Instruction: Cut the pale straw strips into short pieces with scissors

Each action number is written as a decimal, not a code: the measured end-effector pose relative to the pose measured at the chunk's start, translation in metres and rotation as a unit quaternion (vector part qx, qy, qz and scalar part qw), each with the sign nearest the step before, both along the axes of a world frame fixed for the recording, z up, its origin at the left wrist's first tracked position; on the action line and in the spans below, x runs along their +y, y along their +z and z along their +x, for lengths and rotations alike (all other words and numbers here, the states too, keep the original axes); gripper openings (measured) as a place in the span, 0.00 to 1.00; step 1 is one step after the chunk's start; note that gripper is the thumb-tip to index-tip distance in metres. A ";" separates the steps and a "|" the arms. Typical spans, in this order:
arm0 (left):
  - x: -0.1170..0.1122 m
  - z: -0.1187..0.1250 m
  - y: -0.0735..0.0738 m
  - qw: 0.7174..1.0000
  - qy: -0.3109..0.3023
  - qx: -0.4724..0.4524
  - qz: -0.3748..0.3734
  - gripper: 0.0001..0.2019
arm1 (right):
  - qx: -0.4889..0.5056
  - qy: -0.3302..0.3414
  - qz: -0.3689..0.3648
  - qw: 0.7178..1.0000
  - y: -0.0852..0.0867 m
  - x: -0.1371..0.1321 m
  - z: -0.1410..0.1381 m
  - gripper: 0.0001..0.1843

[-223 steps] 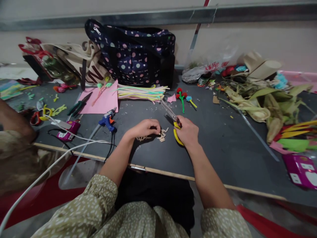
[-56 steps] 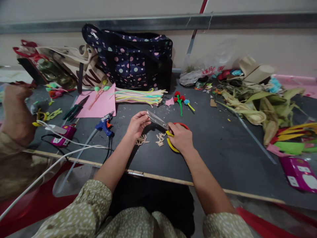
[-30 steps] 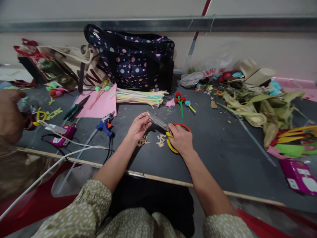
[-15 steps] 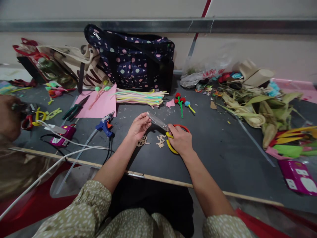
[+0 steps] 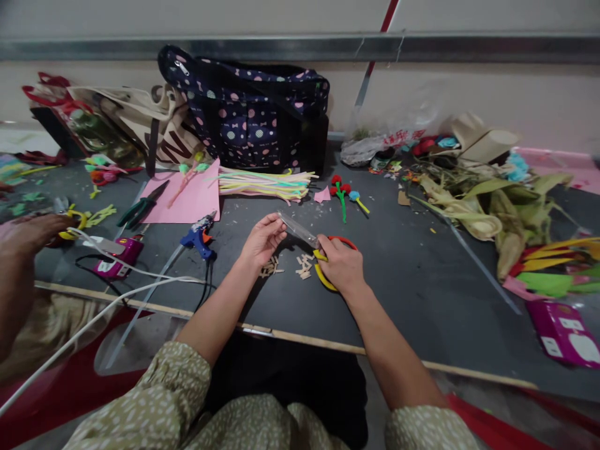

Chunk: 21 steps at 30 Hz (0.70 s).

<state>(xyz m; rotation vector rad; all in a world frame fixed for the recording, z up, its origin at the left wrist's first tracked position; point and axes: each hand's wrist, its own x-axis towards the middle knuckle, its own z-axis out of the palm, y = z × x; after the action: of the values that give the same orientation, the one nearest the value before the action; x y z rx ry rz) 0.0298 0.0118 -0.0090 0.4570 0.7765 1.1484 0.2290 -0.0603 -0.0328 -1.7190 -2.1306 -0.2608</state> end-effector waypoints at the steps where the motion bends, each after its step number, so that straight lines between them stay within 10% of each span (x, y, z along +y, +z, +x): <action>1: 0.000 0.000 0.000 1.000 0.000 -0.001 0.002 0.11 | 0.000 0.001 0.000 1.000 0.000 0.000 0.000 0.17; 21: -0.001 0.000 0.005 1.000 0.000 0.017 -0.003 0.11 | 0.015 -0.009 -0.030 0.999 0.000 0.000 -0.001 0.12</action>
<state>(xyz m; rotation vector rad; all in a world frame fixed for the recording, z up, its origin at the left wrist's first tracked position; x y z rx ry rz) 0.0301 0.0108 -0.0040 0.4720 0.8091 1.1405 0.2277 -0.0605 -0.0330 -1.7643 -2.1241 -0.1765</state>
